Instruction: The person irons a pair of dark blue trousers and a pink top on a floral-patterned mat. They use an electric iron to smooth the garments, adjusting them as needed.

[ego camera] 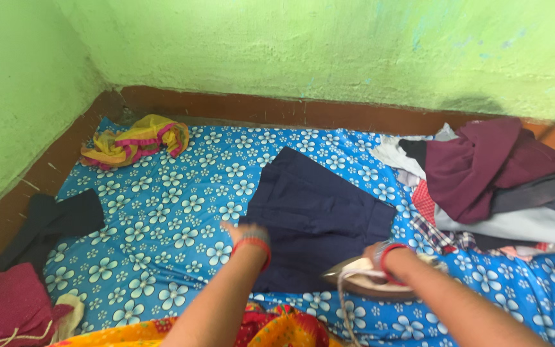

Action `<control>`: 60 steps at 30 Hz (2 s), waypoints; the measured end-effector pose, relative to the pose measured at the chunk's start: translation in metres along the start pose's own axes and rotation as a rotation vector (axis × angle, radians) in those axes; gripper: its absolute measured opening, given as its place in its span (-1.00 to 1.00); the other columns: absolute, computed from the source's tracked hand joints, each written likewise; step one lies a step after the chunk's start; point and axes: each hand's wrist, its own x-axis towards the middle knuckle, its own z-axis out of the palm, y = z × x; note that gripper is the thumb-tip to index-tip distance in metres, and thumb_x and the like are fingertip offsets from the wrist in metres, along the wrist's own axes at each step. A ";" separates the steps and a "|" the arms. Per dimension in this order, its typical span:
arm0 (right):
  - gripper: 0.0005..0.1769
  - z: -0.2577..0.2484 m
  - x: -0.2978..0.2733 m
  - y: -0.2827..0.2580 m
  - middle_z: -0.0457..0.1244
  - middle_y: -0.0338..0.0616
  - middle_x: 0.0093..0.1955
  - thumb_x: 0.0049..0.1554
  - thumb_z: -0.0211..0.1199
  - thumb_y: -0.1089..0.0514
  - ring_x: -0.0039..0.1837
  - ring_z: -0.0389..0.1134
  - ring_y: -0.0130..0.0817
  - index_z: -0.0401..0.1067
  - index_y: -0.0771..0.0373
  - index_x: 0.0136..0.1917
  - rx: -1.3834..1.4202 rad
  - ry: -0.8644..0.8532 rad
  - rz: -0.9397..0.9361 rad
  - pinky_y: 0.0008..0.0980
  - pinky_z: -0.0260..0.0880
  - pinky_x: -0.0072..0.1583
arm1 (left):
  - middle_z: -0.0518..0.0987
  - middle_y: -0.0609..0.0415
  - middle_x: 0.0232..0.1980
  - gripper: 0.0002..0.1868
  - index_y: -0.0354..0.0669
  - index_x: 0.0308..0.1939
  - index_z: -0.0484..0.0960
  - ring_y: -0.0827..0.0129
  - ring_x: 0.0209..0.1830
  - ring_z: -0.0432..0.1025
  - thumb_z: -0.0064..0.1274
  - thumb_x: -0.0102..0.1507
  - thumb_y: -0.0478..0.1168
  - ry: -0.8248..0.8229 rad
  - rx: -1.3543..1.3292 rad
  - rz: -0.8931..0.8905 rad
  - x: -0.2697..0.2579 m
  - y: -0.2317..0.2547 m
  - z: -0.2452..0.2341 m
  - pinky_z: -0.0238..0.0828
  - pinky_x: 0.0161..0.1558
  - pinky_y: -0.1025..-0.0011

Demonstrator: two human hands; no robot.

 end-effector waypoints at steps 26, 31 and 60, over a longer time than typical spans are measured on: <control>-0.30 0.098 -0.072 0.202 0.26 -0.22 0.39 -0.07 0.57 -0.20 0.43 0.28 -0.18 0.45 -0.09 0.29 0.190 0.134 0.365 -0.27 0.25 0.46 | 0.36 -0.01 0.48 -0.42 -0.05 0.37 0.48 0.05 0.56 0.11 0.11 0.31 0.04 -0.183 0.439 0.386 -0.098 -0.082 -0.047 -0.48 0.43 -0.57; -0.43 0.071 -0.004 0.146 0.48 -0.14 0.21 0.02 0.34 -0.13 0.26 0.53 -0.21 0.49 -0.14 0.32 0.711 0.359 0.380 -0.30 0.46 0.34 | 0.34 -0.08 0.48 -0.34 -0.02 0.42 0.41 0.06 0.57 0.11 0.18 0.27 0.00 -0.113 0.462 0.511 -0.067 -0.049 -0.051 -0.48 0.44 -0.56; -0.63 0.072 0.050 0.006 0.24 -0.19 -0.41 0.07 0.42 -0.11 -0.42 0.22 -0.39 0.38 0.17 -0.14 2.035 -0.154 0.160 -0.41 0.21 -0.37 | 0.56 -0.04 0.06 -0.56 -0.04 0.33 0.50 0.05 -0.01 0.53 0.04 0.35 -0.20 0.529 -0.556 0.696 0.027 0.136 0.051 0.52 -0.08 0.05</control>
